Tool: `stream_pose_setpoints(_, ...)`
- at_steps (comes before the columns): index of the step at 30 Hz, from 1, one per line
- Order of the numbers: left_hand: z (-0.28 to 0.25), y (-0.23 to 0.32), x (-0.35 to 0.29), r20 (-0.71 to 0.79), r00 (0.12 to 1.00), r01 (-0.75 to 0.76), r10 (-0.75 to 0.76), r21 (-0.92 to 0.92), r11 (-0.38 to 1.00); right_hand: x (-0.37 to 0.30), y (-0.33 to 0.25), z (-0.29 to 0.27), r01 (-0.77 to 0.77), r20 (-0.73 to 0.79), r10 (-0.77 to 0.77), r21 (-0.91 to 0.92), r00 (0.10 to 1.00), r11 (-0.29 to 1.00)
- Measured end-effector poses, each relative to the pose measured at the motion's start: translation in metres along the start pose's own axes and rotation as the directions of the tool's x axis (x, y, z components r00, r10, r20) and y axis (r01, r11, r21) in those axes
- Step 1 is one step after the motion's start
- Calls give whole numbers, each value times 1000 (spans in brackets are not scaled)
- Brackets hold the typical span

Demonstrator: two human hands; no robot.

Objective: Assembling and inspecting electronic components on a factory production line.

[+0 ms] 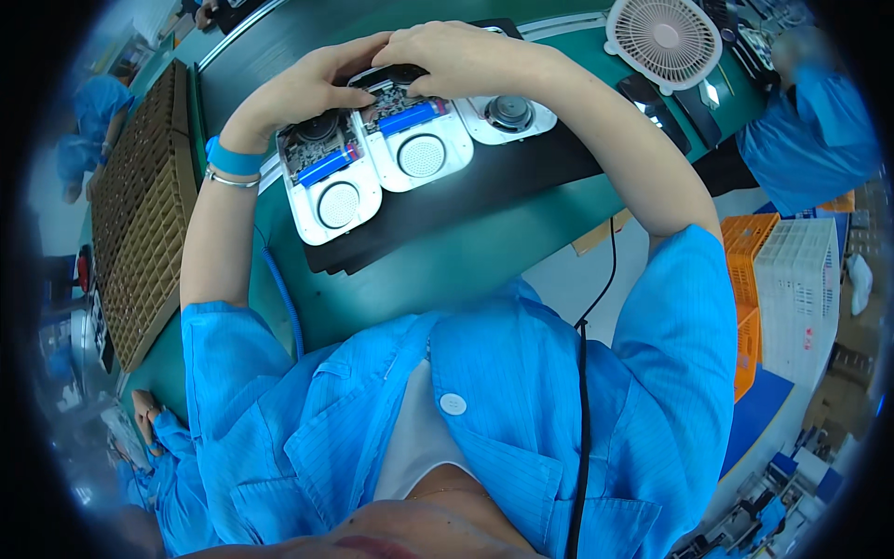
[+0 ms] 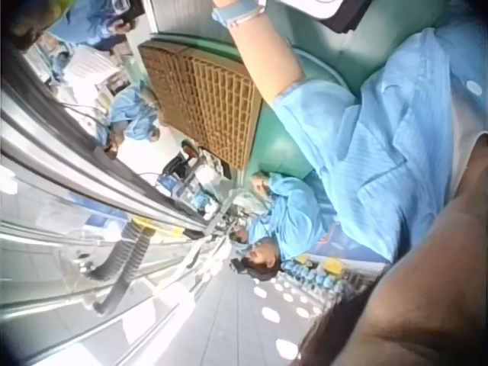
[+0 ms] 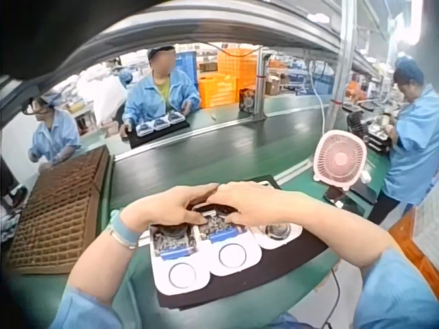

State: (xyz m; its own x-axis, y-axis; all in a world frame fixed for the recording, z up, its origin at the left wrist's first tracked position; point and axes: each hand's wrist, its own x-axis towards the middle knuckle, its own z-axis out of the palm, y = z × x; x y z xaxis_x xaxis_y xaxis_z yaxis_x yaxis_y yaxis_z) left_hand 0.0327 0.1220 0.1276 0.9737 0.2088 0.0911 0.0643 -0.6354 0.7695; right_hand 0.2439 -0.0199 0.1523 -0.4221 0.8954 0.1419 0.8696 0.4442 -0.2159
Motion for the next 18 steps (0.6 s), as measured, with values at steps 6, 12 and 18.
stream_pose_setpoints(6,-3,29,2,115,980,153,-164,104,983,-7,-25,-20,61,-90,-64,-41,994,997)
stream_pose_setpoints(12,1,12,1,85,991,81,-99,198,977,-35,-81,0,46,-306,-150,-322,940,946)
stream_pose_setpoints(18,0,17,5,119,980,118,-161,308,944,-56,-106,35,-60,-354,-44,-276,934,959)
